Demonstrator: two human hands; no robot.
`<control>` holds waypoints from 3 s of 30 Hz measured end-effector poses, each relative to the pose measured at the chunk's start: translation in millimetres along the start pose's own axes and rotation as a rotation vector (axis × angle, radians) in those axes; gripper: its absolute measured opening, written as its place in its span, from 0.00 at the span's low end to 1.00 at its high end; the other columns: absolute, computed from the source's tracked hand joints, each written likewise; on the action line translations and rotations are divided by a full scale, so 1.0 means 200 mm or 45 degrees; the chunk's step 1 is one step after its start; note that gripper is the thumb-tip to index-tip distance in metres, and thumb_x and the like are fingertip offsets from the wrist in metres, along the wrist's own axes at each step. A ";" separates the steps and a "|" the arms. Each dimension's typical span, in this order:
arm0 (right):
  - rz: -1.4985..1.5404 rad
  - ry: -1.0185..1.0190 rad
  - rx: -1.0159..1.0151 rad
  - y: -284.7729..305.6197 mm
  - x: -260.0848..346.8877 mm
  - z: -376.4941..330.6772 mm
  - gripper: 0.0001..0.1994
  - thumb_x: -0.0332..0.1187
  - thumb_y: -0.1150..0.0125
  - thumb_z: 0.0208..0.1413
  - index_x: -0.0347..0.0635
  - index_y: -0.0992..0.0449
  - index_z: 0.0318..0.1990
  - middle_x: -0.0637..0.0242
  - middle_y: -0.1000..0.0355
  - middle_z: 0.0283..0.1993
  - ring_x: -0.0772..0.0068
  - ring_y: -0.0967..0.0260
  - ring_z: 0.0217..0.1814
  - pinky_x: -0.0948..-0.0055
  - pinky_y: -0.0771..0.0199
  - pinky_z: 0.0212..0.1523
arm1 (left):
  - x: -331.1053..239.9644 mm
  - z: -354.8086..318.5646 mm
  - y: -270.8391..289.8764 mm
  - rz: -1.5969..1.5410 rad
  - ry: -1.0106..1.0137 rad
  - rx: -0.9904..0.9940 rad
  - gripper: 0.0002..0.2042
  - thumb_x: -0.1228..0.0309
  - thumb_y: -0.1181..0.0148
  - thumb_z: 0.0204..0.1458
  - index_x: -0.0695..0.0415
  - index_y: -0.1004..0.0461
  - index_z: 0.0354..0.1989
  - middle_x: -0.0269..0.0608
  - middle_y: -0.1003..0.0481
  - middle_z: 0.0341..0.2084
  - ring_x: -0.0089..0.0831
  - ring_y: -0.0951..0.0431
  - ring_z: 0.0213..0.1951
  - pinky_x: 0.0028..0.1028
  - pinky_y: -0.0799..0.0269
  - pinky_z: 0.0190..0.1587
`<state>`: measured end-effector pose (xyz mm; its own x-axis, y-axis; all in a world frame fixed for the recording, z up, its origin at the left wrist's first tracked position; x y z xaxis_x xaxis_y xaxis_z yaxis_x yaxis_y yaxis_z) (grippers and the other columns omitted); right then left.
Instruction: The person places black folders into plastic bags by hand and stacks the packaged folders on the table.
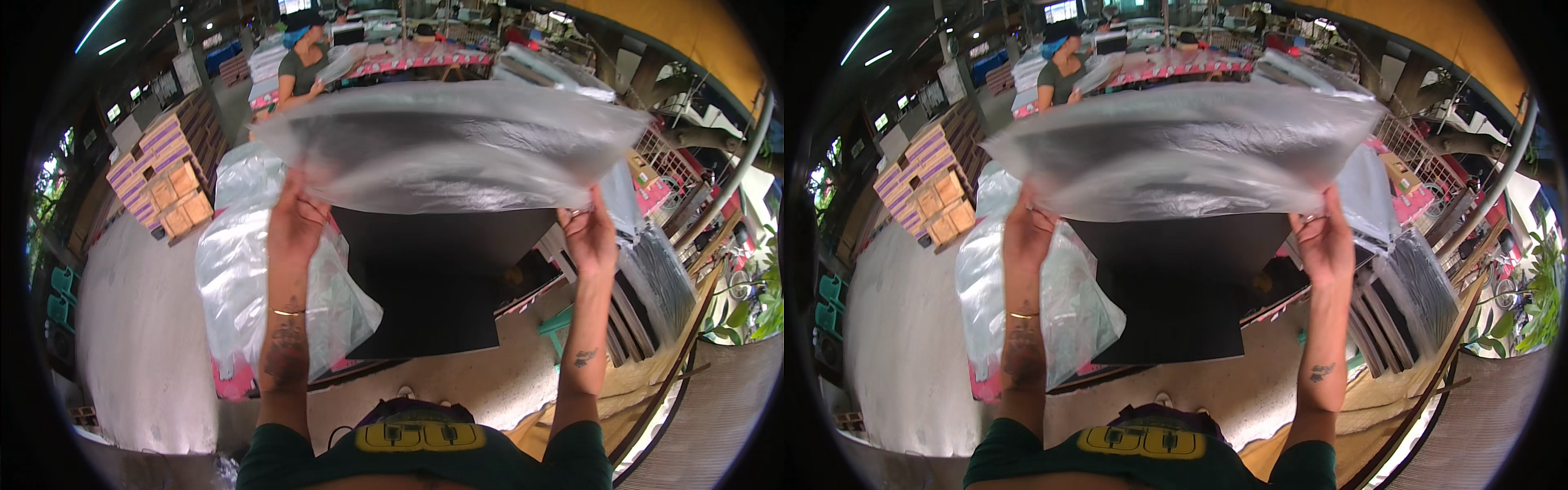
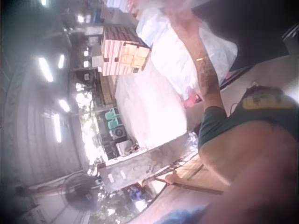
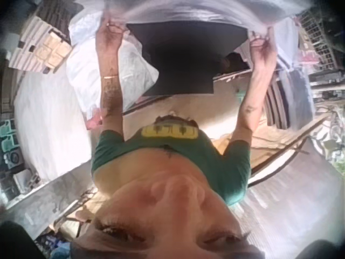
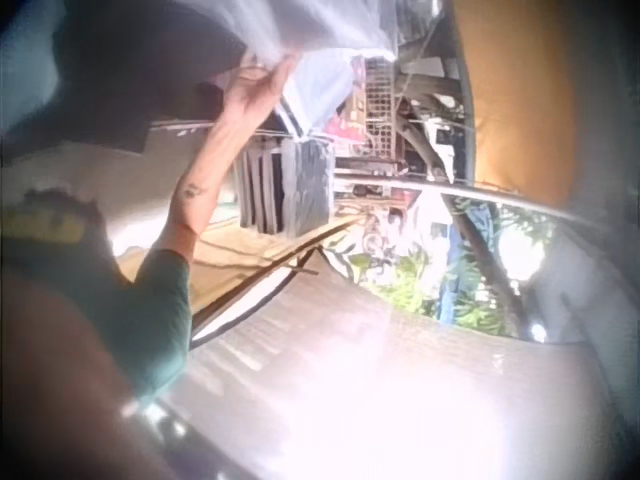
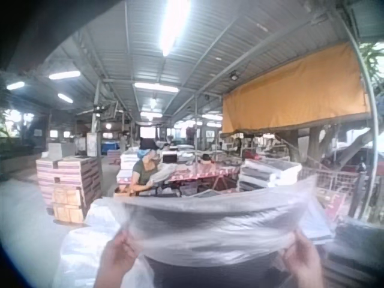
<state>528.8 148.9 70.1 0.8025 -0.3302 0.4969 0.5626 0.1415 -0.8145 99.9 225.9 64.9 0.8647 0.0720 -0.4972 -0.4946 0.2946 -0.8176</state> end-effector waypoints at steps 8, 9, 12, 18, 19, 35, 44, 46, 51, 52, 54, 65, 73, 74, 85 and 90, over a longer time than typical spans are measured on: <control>0.199 -0.249 -0.512 1.06 -0.81 0.02 0.09 0.37 0.49 0.62 0.47 0.26 0.44 0.70 0.25 0.41 0.73 0.30 0.39 0.68 0.32 0.49 | 0.62 0.01 1.29 -0.262 0.169 -0.459 0.02 0.73 0.40 0.52 0.56 0.24 0.32 0.38 0.22 0.31 0.31 0.23 0.34 0.32 0.28 0.39; 0.271 -0.240 0.398 1.09 -0.73 -0.02 0.09 0.40 0.46 0.60 0.47 0.26 0.41 0.73 0.28 0.33 0.75 0.33 0.35 0.70 0.33 0.47 | 0.85 0.01 1.31 -0.231 0.274 -0.512 0.03 0.72 0.42 0.54 0.56 0.25 0.33 0.37 0.23 0.31 0.31 0.24 0.33 0.30 0.28 0.38; -0.096 -0.345 -0.440 1.67 -0.99 -0.30 0.10 0.40 0.42 0.58 0.46 0.26 0.41 0.71 0.32 0.29 0.73 0.34 0.36 0.71 0.35 0.48 | 0.96 -0.22 1.53 0.075 0.386 -0.569 0.06 0.69 0.44 0.56 0.57 0.27 0.36 0.35 0.26 0.28 0.29 0.27 0.30 0.26 0.31 0.37; -1.666 0.333 -0.320 0.99 -0.69 -0.27 0.17 0.41 0.43 0.60 0.36 0.29 0.49 0.61 0.28 0.40 0.67 0.33 0.43 0.69 0.36 0.52 | 0.77 -0.21 1.10 1.842 -0.248 -0.285 0.11 0.64 0.42 0.56 0.61 0.30 0.35 0.34 0.33 0.24 0.23 0.34 0.31 0.25 0.37 0.35; -1.632 0.396 -0.183 0.80 -0.59 -0.23 0.19 0.41 0.43 0.60 0.35 0.30 0.50 0.59 0.28 0.42 0.67 0.33 0.45 0.69 0.37 0.53 | 0.79 -0.17 0.94 1.854 -0.476 -0.251 0.12 0.65 0.43 0.56 0.62 0.31 0.34 0.36 0.34 0.23 0.24 0.34 0.30 0.28 0.37 0.35; -1.254 0.160 -0.568 1.29 1.04 0.48 0.19 0.29 0.37 0.53 0.29 0.30 0.51 0.57 0.27 0.45 0.66 0.29 0.44 0.69 0.29 0.45 | 1.90 0.80 -0.15 0.541 0.588 -0.180 0.08 0.68 0.39 0.54 0.58 0.30 0.33 0.35 0.30 0.24 0.26 0.28 0.22 0.22 0.28 0.24; -2.974 0.702 -0.781 1.25 1.23 0.34 0.29 0.50 0.38 0.51 0.30 0.28 0.50 0.41 0.29 0.45 0.46 0.31 0.49 0.57 0.34 0.50 | 1.68 0.42 -0.12 0.698 0.434 -0.086 0.17 0.72 0.41 0.52 0.66 0.32 0.49 0.41 0.29 0.40 0.34 0.24 0.44 0.34 0.24 0.42; -2.678 0.917 -0.621 1.18 1.17 0.17 0.21 0.39 0.39 0.55 0.31 0.28 0.51 0.43 0.29 0.47 0.45 0.33 0.49 0.57 0.35 0.52 | 1.30 0.17 0.00 1.385 0.164 0.125 0.19 0.69 0.38 0.51 0.63 0.30 0.50 0.40 0.27 0.41 0.30 0.23 0.40 0.30 0.25 0.40; -1.971 0.619 -0.474 1.10 0.46 -0.16 0.13 0.34 0.43 0.59 0.34 0.26 0.46 0.58 0.29 0.47 0.67 0.32 0.49 0.70 0.32 0.48 | 0.36 -0.58 1.00 2.471 0.233 -0.292 0.18 0.63 0.32 0.44 0.59 0.25 0.40 0.45 0.25 0.37 0.35 0.23 0.35 0.30 0.27 0.38; -1.968 0.627 -0.260 1.01 0.22 -0.20 0.11 0.34 0.43 0.60 0.36 0.25 0.45 0.61 0.28 0.45 0.70 0.32 0.48 0.71 0.32 0.48 | 0.27 -0.68 1.05 2.589 0.344 -0.283 0.17 0.60 0.32 0.43 0.59 0.26 0.37 0.46 0.25 0.35 0.40 0.23 0.34 0.34 0.28 0.37; -1.887 0.148 -0.025 0.74 -0.42 -0.27 0.10 0.34 0.43 0.58 0.40 0.25 0.44 0.63 0.27 0.42 0.70 0.31 0.44 0.71 0.33 0.48 | 0.21 -0.92 1.15 2.743 0.544 -0.214 0.16 0.59 0.34 0.44 0.59 0.27 0.33 0.48 0.24 0.32 0.46 0.24 0.33 0.37 0.28 0.35; 0.010 -1.684 -0.036 0.12 -2.40 -1.23 0.17 0.43 0.44 0.60 0.41 0.30 0.48 0.65 0.27 0.41 0.69 0.31 0.48 0.64 0.31 0.53 | 0.16 -1.06 0.83 2.030 0.402 0.023 0.06 0.74 0.46 0.53 0.64 0.28 0.35 0.55 0.26 0.27 0.49 0.25 0.30 0.35 0.30 0.35; -0.442 -1.016 -0.151 0.13 -2.30 -1.00 0.31 0.42 0.36 0.54 0.41 0.44 0.60 0.61 0.34 0.50 0.71 0.34 0.48 0.67 0.32 0.48 | -0.18 -0.91 0.90 1.713 0.200 -0.450 0.06 0.72 0.52 0.58 0.60 0.32 0.40 0.40 0.30 0.23 0.24 0.33 0.26 0.26 0.35 0.30; -0.600 -1.126 -0.130 0.08 -2.32 -1.04 0.35 0.41 0.35 0.53 0.40 0.47 0.62 0.61 0.35 0.49 0.74 0.35 0.44 0.72 0.34 0.44 | -0.10 -0.86 0.83 1.721 0.308 -0.215 0.06 0.72 0.52 0.59 0.60 0.31 0.40 0.41 0.29 0.24 0.27 0.32 0.26 0.29 0.34 0.32; 0.201 -1.356 -0.555 0.29 -2.52 -1.32 0.10 0.40 0.43 0.57 0.44 0.27 0.38 0.67 0.28 0.31 0.69 0.31 0.39 0.65 0.30 0.47 | 0.17 -0.99 1.29 3.019 0.430 0.211 0.34 0.41 0.62 0.57 0.49 0.46 0.67 0.57 0.55 0.67 0.56 0.58 0.68 0.65 0.65 0.62; 0.188 -0.779 -0.670 0.55 -1.85 -0.83 0.07 0.34 0.43 0.58 0.45 0.30 0.29 0.71 0.34 0.24 0.77 0.37 0.23 0.76 0.30 0.29 | -0.39 -0.87 1.94 3.336 0.695 -0.171 0.30 0.42 0.63 0.58 0.51 0.32 0.59 0.56 0.60 0.69 0.53 0.65 0.70 0.67 0.68 0.61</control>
<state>260.8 131.3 -253.9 0.9131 0.2463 0.3249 0.3977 -0.3629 -0.8427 -175.1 169.0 -263.8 -0.9920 -0.1167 0.0492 0.0417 0.0651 0.9970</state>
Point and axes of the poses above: each hand's wrist, its own z-axis towards the middle knuckle, its own y-axis out of the back of the hand, x = y × z, the point moved 8 cm from there along z, towards the middle knuckle
